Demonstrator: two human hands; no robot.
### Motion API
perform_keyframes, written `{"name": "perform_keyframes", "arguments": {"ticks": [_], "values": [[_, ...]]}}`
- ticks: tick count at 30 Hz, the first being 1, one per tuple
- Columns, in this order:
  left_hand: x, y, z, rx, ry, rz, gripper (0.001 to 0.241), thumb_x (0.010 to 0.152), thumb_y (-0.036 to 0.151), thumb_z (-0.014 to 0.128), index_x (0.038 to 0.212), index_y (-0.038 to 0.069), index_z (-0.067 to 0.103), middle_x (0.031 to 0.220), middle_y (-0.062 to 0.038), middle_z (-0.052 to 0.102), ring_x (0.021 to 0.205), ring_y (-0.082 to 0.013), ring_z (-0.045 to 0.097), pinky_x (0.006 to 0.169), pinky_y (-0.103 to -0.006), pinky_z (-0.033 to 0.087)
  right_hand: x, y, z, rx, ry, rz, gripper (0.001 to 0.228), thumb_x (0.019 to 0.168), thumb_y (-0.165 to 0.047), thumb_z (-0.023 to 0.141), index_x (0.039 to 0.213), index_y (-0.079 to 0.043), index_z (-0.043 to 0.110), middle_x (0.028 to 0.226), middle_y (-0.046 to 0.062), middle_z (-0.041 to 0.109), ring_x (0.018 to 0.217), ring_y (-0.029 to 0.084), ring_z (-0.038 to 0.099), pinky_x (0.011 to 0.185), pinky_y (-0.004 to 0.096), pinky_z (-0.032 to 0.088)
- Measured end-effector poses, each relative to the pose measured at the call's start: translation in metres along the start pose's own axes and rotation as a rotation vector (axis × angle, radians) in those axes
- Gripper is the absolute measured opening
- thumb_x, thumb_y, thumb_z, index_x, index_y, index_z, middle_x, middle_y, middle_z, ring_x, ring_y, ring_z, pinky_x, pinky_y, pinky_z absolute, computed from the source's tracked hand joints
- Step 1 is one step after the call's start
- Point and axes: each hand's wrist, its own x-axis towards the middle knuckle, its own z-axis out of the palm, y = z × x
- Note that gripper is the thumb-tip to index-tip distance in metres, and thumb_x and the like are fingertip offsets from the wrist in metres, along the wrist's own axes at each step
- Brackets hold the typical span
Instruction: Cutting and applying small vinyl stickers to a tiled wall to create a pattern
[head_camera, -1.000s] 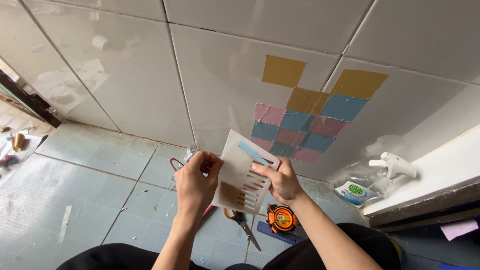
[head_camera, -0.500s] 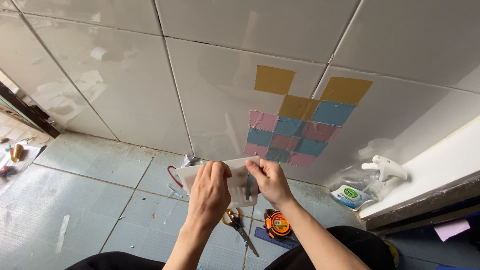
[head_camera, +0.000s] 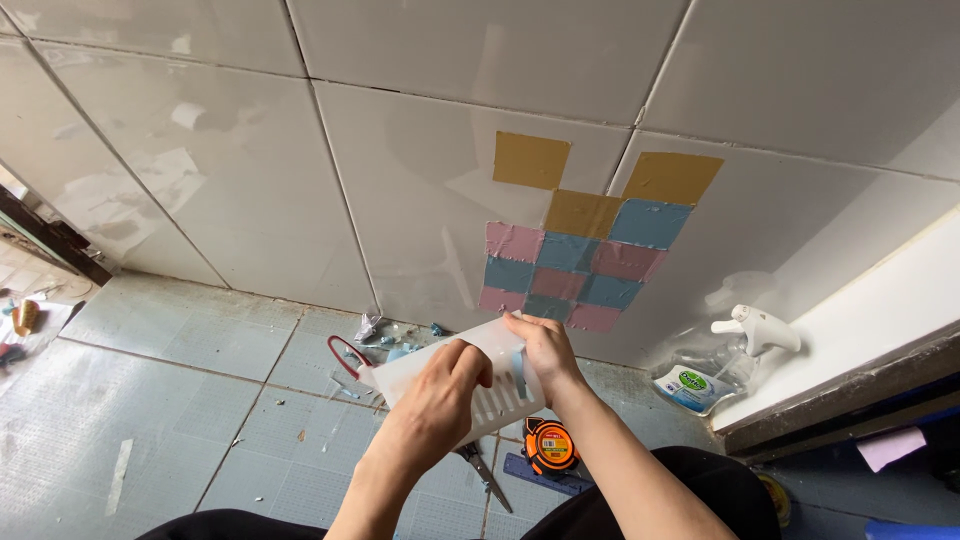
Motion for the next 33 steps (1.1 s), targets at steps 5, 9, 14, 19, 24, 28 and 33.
{"name": "perform_keyframes", "arguments": {"ticks": [5, 9, 14, 19, 24, 28, 33], "values": [[-0.003, 0.008, -0.006, 0.007, -0.106, 0.031, 0.025, 0.081, -0.007, 0.054, 0.099, 0.01, 0.051, 0.096, -0.009, 0.053, 0.085, -0.0266, 0.053, 0.073, -0.0359, 0.044, 0.004, 0.002, -0.004, -0.059, 0.052, 0.021, 0.026, 0.09, -0.025, 0.07, 0.075, -0.005, 0.063, 0.064, 0.005, 0.061, 0.052, 0.017, 0.052, 0.048, 0.033, 0.034], [-0.002, 0.037, -0.034, -0.216, -0.015, 0.129, 0.036, 0.073, -0.017, 0.039, 0.094, 0.01, 0.05, 0.093, -0.009, 0.053, 0.07, -0.0264, 0.048, 0.067, -0.0346, 0.044, 0.024, 0.006, -0.021, -0.241, 0.323, 0.104, 0.049, 0.098, -0.035, 0.064, 0.138, -0.007, 0.065, 0.084, 0.008, 0.075, 0.059, 0.02, 0.064, 0.042, 0.031, 0.043], [-0.008, 0.07, -0.078, -0.313, 0.219, 0.025, 0.018, 0.089, -0.003, 0.063, 0.101, 0.008, 0.057, 0.087, -0.003, 0.057, 0.075, -0.0158, 0.059, 0.073, -0.027, 0.055, 0.046, 0.048, -0.023, -0.172, 0.099, 0.126, 0.037, 0.097, -0.03, 0.065, 0.12, -0.002, 0.071, 0.092, 0.009, 0.072, 0.077, 0.023, 0.068, 0.057, 0.035, 0.054], [-0.013, 0.062, -0.084, -0.352, 0.309, -0.402, 0.035, 0.08, 0.016, 0.085, 0.113, 0.013, 0.073, 0.08, 0.001, 0.056, 0.068, -0.0085, 0.058, 0.063, -0.0217, 0.056, 0.054, 0.098, -0.002, -0.414, -0.094, 0.152, 0.032, 0.104, -0.035, 0.052, 0.103, -0.006, 0.066, 0.086, 0.006, 0.064, 0.074, 0.02, 0.061, 0.061, 0.03, 0.051], [-0.015, 0.061, -0.084, -0.322, 0.266, -0.501, 0.006, 0.078, 0.022, 0.09, 0.081, 0.019, 0.085, 0.076, 0.005, 0.054, 0.058, -0.0081, 0.05, 0.06, -0.024, 0.045, 0.028, 0.07, 0.008, -1.086, -0.143, -0.049, 0.055, 0.1, -0.001, 0.059, 0.152, -0.011, 0.043, 0.122, 0.017, 0.068, 0.095, 0.028, 0.074, 0.081, 0.039, 0.067], [-0.015, 0.06, -0.084, -0.418, 0.267, -0.533, 0.01, 0.084, 0.017, 0.083, 0.079, 0.011, 0.076, 0.065, 0.003, 0.063, 0.056, -0.0064, 0.048, 0.057, -0.0199, 0.048, -0.012, -0.001, 0.016, -0.567, -0.058, -0.268, 0.042, 0.091, -0.039, 0.068, 0.125, -0.016, 0.072, 0.126, 0.005, 0.075, 0.114, 0.024, 0.074, 0.097, 0.034, 0.06], [-0.011, 0.055, -0.084, -0.457, 0.273, -0.549, 0.015, 0.083, 0.018, 0.084, 0.077, 0.012, 0.071, 0.068, 0.005, 0.067, 0.053, -0.0057, 0.046, 0.053, -0.0207, 0.04, -0.055, -0.033, 0.003, 0.28, -0.713, -0.45, 0.034, 0.096, -0.024, 0.074, 0.117, 0.003, 0.071, 0.118, 0.023, 0.074, 0.106, 0.031, 0.074, 0.09, 0.043, 0.062]]}}
